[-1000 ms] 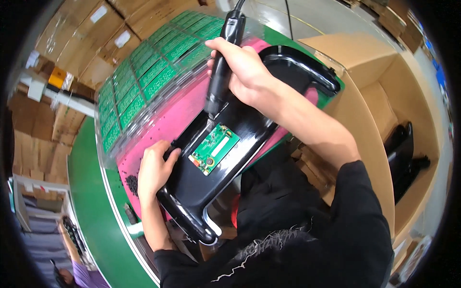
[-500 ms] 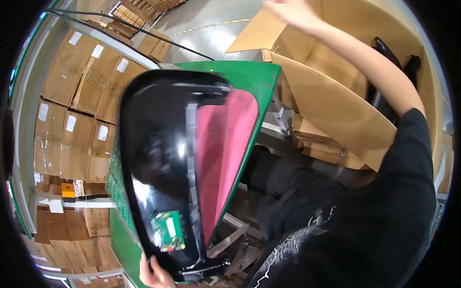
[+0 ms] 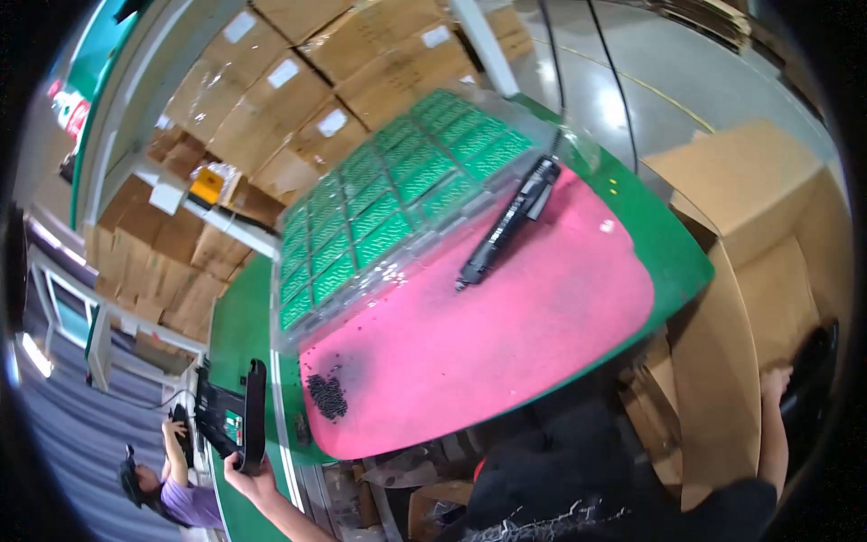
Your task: Assembling circuit boards into plastic housings using an electric screwdriver.
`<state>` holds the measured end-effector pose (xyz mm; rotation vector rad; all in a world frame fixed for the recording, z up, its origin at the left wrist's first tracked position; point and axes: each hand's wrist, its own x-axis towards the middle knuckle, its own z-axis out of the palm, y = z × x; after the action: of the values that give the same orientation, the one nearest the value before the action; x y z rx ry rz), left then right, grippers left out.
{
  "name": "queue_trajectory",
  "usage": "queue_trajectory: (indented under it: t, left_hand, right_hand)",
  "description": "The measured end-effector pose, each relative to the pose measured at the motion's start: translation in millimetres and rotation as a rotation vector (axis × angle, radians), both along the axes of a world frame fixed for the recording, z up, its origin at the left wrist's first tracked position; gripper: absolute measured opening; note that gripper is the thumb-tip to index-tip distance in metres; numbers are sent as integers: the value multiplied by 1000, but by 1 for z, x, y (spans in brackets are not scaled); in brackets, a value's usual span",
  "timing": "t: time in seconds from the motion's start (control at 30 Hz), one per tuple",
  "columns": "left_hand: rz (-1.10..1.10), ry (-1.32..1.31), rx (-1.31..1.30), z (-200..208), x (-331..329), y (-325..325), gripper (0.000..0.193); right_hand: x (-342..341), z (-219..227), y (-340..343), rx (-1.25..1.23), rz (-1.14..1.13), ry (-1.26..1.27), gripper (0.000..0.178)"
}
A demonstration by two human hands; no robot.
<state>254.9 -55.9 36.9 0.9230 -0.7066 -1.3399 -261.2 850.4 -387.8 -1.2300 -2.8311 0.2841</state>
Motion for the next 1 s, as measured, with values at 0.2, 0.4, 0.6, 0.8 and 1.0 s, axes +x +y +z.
queue_trajectory:
  t: [0.2,0.4,0.6,0.8,1.0]
  left_hand:
    - [89,149,68,-64,31,-48,41]
    - [245,195,-98,-79,46,-123,51]
    - [423,-188,-326,-81,-56,-102,57]
    - [-305,-772,-913,-39,-204,45,34]
    - [-904,-400,-1388,-28,-264,160,33]
  right_hand:
    - [-15,22,37,-29,167,8,43]
    - [-21,26,-9,-112,213,-55,26]
    - [-56,144,-41,-452,323,416,8]
    - [-66,286,-47,-1107,649,618,17]
    - [-63,426,-101,-708,781,721,42]
